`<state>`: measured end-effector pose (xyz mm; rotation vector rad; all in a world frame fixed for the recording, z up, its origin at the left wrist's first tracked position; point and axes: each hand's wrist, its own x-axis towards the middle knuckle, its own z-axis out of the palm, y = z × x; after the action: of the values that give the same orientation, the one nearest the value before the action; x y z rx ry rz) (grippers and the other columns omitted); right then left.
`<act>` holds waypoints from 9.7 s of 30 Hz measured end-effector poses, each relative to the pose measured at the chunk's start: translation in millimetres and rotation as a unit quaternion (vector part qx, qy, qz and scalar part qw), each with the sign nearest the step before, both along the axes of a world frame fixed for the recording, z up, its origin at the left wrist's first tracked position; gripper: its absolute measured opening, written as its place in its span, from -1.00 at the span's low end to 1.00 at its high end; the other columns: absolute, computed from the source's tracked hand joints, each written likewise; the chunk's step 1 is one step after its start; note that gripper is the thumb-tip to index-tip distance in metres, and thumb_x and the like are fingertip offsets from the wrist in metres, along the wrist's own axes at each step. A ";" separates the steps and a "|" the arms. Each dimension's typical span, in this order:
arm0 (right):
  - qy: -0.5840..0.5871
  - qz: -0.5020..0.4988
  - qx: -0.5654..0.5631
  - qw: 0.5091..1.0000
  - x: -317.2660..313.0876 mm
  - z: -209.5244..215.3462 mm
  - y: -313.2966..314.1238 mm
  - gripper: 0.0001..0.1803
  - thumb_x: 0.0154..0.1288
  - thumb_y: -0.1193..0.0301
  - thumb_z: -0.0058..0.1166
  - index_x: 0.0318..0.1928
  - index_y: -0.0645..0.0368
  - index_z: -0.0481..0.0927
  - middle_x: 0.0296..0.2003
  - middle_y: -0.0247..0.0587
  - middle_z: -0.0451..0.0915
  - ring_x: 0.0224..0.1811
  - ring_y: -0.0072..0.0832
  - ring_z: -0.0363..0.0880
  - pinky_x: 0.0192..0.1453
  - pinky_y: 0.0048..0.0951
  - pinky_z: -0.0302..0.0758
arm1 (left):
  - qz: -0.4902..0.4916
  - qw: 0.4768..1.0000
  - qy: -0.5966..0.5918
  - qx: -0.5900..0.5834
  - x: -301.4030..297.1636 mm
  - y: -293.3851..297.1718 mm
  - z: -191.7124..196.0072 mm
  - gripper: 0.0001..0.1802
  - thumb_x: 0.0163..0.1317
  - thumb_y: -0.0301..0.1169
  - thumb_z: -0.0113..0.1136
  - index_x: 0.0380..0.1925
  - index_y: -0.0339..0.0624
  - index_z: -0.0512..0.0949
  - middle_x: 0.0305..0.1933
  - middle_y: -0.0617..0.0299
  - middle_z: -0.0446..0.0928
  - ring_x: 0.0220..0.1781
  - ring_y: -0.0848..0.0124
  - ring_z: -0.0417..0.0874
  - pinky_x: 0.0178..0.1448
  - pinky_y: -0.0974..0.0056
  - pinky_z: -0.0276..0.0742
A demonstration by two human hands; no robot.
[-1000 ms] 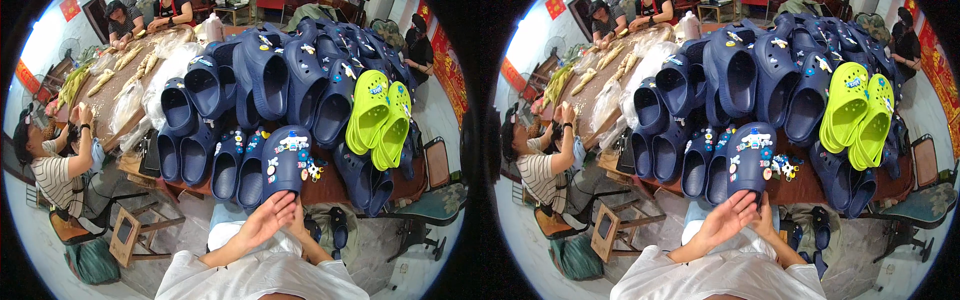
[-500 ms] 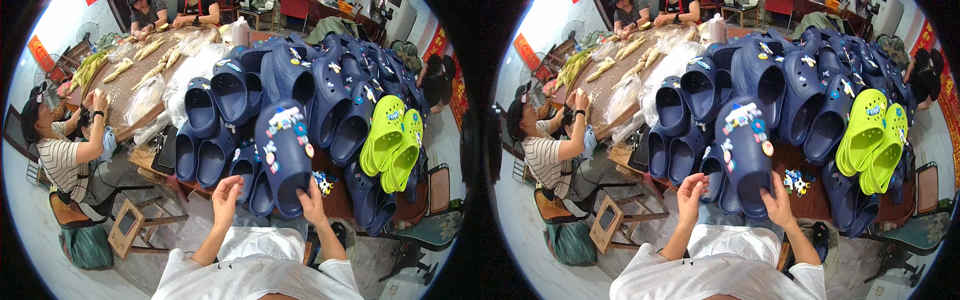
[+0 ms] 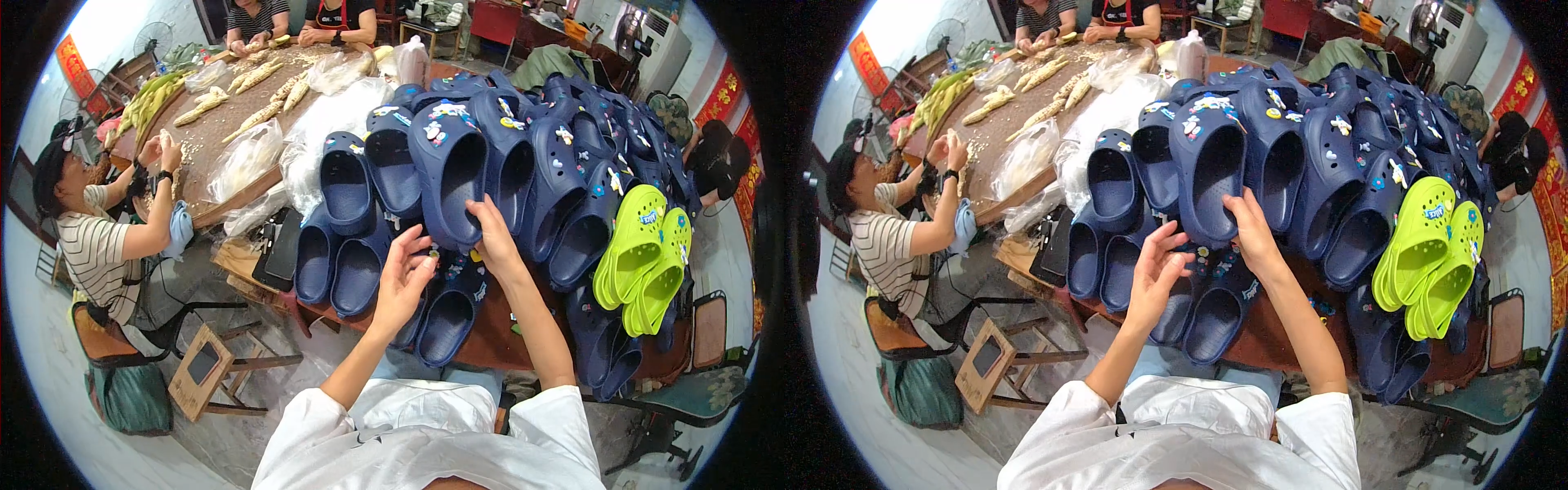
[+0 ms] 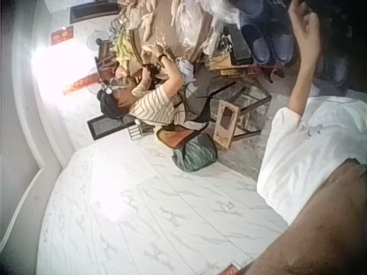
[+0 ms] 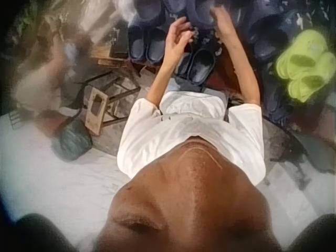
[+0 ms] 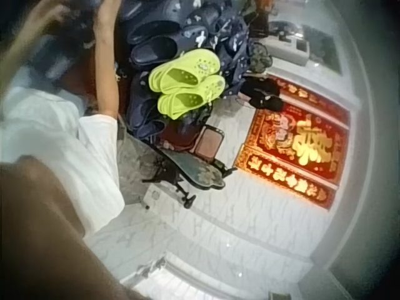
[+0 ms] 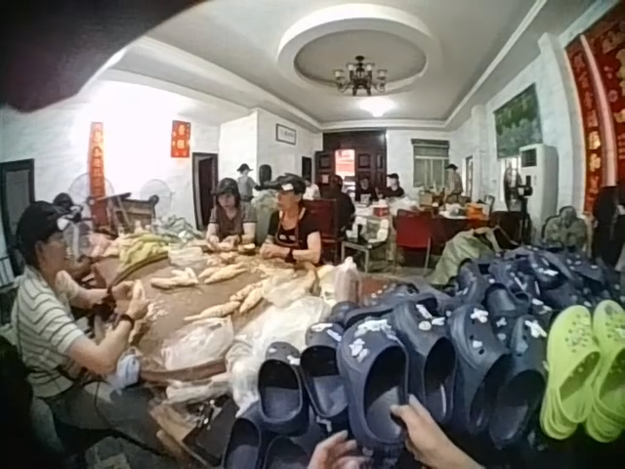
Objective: Attaching decorative charms into holes on blue clog-style shoes.
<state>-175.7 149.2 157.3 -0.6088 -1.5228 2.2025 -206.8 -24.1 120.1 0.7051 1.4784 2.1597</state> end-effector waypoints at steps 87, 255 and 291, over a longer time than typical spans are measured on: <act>-0.180 -0.029 0.260 0.948 170.7 -156.8 -89.8 -0.08 0.08 0.49 0.30 0.37 0.32 0.01 -0.08 -0.01 0.32 -0.29 -0.39 0.51 -0.23 -0.44 0.58 | 0.082 0.895 0.231 -0.372 65.6 -40.4 -99.9 -0.60 0.02 -0.50 0.32 -0.07 -0.24 0.55 -0.22 0.12 0.60 -0.26 0.33 0.65 -0.18 0.31 0.55; -0.141 -0.162 0.323 0.922 257.4 -165.1 3.9 -0.67 0.32 0.60 0.04 0.10 0.25 0.52 0.01 -0.17 0.49 0.07 -0.44 0.51 0.09 -0.47 0.49 | -0.251 0.946 -0.171 -0.117 178.7 51.3 -116.7 -0.40 0.24 -0.47 0.27 0.23 -0.38 0.27 0.14 0.03 0.43 0.08 0.40 0.51 0.20 0.31 0.40; -0.076 -0.127 0.130 0.980 262.1 -182.2 5.2 -0.80 0.27 0.56 0.18 -0.09 0.22 0.58 -0.15 -0.36 0.50 -0.16 -0.65 0.51 -0.07 -0.59 0.46 | -0.173 0.942 -0.245 -0.152 183.9 72.6 -110.3 -0.71 0.22 -0.54 0.16 -0.05 -0.39 0.48 -0.19 0.32 0.54 -0.34 0.67 0.44 -0.28 0.52 0.34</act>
<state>86.5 154.4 -24.9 -0.8486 -1.6690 1.7670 -22.9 48.5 9.8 0.2620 1.2632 1.6342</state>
